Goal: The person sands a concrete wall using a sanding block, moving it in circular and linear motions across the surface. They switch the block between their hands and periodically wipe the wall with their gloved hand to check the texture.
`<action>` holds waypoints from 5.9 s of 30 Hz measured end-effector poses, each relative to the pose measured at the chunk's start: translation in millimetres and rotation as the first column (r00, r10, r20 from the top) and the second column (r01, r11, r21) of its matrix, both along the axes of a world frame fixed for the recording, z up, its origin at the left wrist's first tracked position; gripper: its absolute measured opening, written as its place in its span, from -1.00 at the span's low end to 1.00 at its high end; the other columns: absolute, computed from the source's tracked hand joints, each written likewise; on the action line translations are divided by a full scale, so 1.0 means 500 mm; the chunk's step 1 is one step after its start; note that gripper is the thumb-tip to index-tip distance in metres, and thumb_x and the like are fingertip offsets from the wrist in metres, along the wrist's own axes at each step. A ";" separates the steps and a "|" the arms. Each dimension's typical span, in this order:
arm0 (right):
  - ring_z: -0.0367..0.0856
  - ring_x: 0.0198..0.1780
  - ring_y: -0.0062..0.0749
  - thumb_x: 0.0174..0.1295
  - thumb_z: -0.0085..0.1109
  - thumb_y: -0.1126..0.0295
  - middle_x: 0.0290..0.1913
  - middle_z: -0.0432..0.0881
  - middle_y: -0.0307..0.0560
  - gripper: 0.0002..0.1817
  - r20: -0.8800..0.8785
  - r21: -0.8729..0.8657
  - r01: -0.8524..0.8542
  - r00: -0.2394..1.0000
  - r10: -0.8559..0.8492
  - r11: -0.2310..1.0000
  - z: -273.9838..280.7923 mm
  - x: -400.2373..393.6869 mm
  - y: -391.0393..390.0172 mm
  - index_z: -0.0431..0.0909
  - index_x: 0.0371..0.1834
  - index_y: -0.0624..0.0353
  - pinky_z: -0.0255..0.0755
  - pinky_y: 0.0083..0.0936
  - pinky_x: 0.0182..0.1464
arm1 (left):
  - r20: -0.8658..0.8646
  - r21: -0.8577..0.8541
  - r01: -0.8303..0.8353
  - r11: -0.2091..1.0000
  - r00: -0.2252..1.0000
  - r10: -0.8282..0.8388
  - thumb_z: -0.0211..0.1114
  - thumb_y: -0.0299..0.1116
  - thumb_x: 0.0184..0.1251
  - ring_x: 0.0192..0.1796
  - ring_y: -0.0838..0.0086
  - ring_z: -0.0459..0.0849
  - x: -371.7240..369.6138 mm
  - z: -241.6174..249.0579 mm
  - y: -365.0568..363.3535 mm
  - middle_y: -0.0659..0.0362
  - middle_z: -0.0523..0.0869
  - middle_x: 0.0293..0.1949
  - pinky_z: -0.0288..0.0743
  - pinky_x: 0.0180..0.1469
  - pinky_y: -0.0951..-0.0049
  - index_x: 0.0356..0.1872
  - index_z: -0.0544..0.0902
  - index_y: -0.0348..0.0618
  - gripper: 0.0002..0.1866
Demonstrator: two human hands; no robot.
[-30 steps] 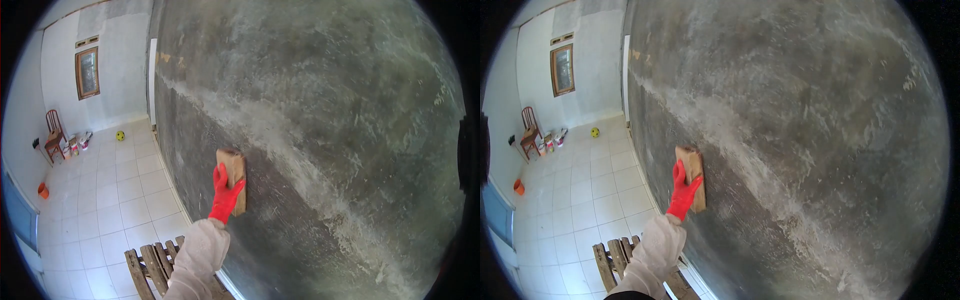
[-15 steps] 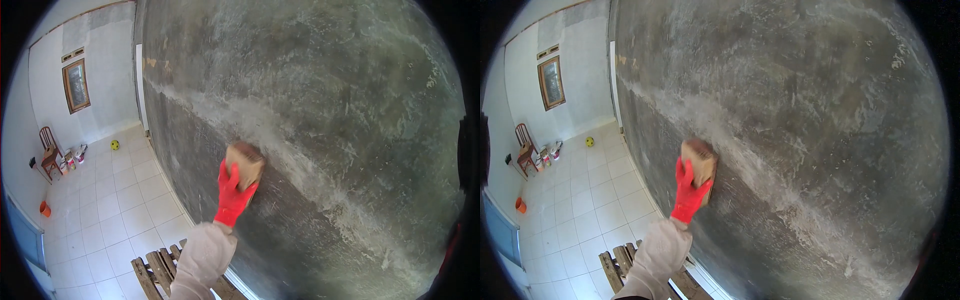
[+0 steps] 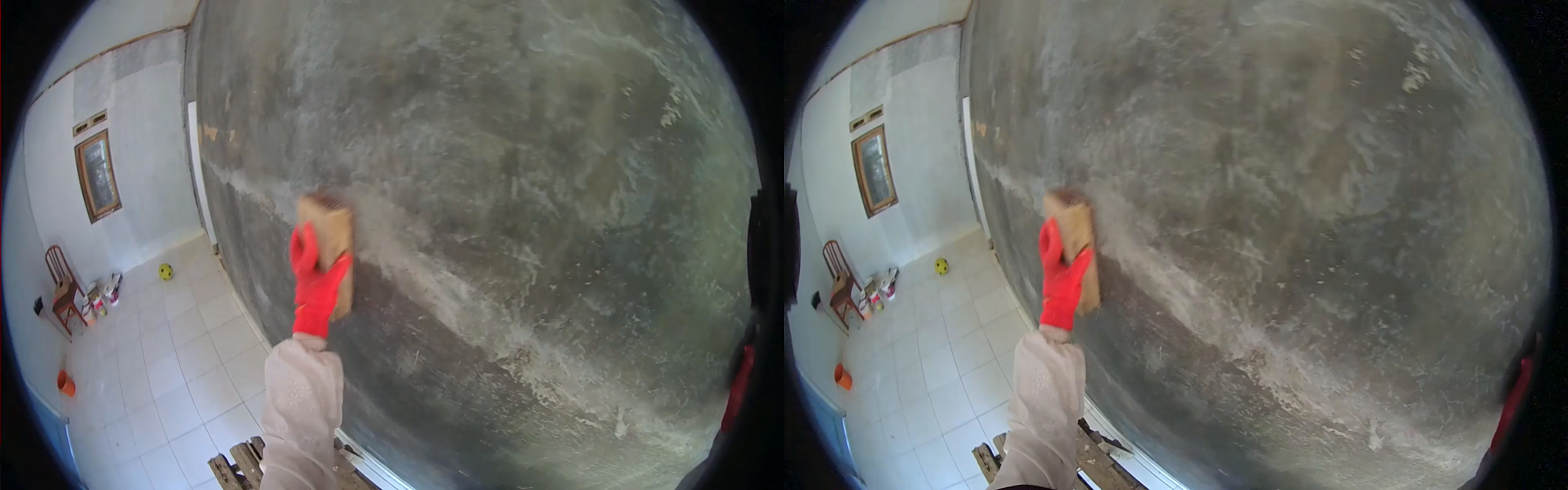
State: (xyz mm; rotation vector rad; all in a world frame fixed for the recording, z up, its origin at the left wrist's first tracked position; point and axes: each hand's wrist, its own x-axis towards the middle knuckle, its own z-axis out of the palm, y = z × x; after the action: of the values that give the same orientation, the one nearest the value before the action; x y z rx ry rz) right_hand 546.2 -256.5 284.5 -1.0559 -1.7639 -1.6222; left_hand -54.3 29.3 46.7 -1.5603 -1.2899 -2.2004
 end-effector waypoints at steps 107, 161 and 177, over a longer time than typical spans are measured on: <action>0.20 0.32 0.41 -0.20 0.54 0.18 0.41 0.07 0.50 0.13 -0.720 0.127 0.406 0.665 -0.197 0.905 -0.212 0.244 -0.246 0.09 0.51 0.04 0.22 0.04 0.30 | -0.460 0.345 0.400 0.849 0.860 -0.219 0.31 -0.32 0.18 -0.16 0.44 0.68 1.078 0.050 -0.508 0.19 0.70 0.00 0.44 -0.13 0.37 -0.05 0.72 0.03 -0.71; 0.16 0.35 0.49 -0.27 0.58 0.29 0.42 0.04 0.56 0.10 -0.832 0.101 0.220 0.553 -0.039 0.970 -0.338 0.411 -0.375 0.19 0.47 -0.05 0.18 0.12 0.29 | -0.405 0.374 0.150 0.915 0.914 0.016 0.57 -0.22 -0.07 0.00 0.20 0.48 1.150 0.116 -0.545 0.08 0.51 0.07 0.41 0.02 0.19 0.14 0.59 -0.15 -0.34; 0.23 0.35 0.40 -0.31 0.54 0.25 0.42 0.12 0.50 0.14 -0.792 0.117 0.286 0.604 -0.084 0.951 -0.364 0.461 -0.379 0.17 0.51 -0.12 0.20 0.09 0.30 | -0.394 0.277 0.063 0.959 0.917 0.054 0.49 -0.22 -0.02 0.10 0.11 0.45 1.158 0.115 -0.555 0.01 0.49 0.11 0.38 0.14 0.17 0.24 0.53 -0.15 -0.30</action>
State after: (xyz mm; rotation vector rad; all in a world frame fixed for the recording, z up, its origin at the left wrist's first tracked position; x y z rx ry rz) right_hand 776.5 -445.8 102.3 -1.5573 -0.8620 -1.1295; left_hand 524.9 -248.2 104.1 -1.7661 -0.8095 -1.8311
